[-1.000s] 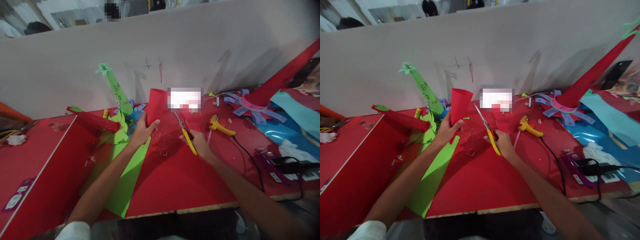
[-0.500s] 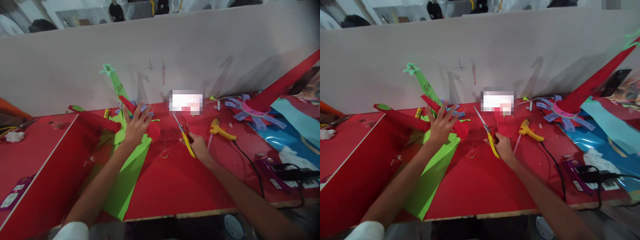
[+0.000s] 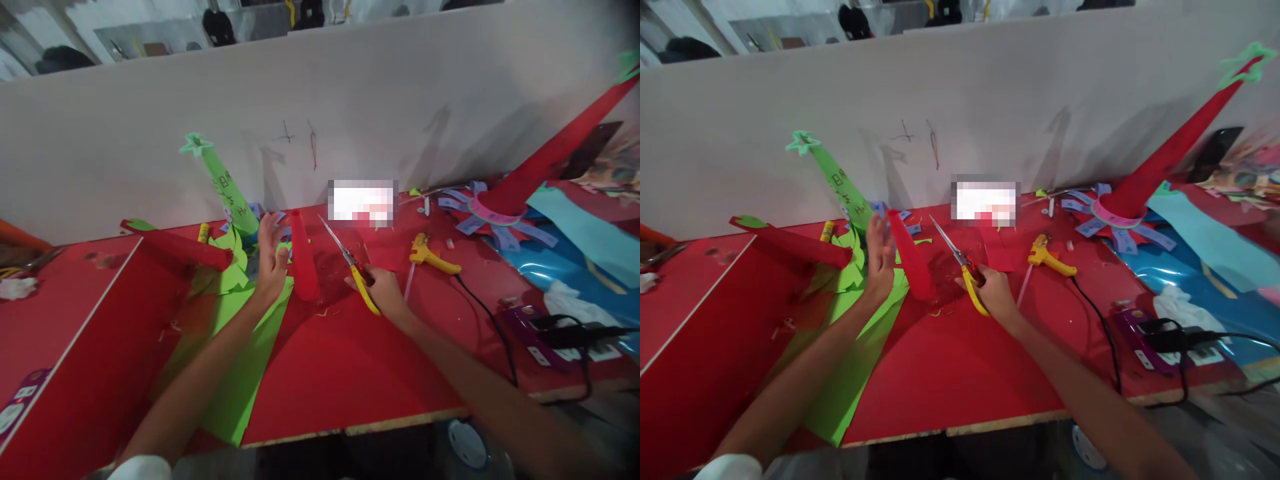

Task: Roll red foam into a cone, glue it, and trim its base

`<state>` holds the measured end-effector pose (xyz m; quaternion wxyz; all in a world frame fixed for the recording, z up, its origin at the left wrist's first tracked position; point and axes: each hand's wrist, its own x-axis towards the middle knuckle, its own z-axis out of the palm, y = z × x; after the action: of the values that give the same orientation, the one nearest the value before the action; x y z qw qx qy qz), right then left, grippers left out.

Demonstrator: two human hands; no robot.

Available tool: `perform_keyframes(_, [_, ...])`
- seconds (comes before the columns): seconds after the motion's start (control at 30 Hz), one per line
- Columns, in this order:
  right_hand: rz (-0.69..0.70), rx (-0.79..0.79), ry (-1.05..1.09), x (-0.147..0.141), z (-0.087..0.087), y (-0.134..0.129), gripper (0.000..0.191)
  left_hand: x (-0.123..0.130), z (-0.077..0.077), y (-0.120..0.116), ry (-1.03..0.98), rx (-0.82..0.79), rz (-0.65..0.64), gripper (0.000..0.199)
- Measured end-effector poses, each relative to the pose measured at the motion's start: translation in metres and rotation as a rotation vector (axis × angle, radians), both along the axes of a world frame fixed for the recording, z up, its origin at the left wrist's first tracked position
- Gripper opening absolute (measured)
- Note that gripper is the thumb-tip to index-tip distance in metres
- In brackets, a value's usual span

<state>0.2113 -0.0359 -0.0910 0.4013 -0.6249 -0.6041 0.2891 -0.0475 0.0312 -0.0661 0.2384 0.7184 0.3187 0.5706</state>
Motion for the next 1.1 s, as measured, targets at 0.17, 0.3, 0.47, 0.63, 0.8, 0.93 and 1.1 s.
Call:
perform_keyframes(0.17, [0.009,-0.015,0.035,-0.002,-0.006,0.0,0.054,0.01,-0.005,-0.008,0.13,-0.174,-0.29,0.116])
perform_keyframes(0.3, [0.004,-0.001,0.039,-0.004,-0.007,0.0,0.05,0.02,-0.01,-0.026,0.422,-0.313,-0.364,0.117])
perform_keyframes(0.47, [-0.002,-0.004,0.003,-0.006,0.0,-0.002,0.053,0.029,-0.019,-0.033,0.484,-0.296,-0.174,0.083])
perform_keyframes(0.63, [0.01,0.003,-0.008,-0.008,0.005,-0.004,0.06,0.021,-0.018,-0.002,0.091,-0.288,0.086,0.067])
perform_keyframes(0.8, [0.023,0.016,-0.011,-0.008,0.001,-0.004,0.061,0.023,-0.023,0.061,-0.114,-0.324,0.172,0.064])
perform_keyframes(0.93, [0.009,0.022,-0.046,-0.006,-0.001,-0.002,0.059,0.03,-0.036,0.106,-0.144,-0.31,0.238,0.044])
perform_keyframes(1.1, [-0.015,0.009,-0.109,-0.003,0.0,-0.001,0.056,0.031,-0.055,0.127,-0.079,-0.294,0.134,0.058])
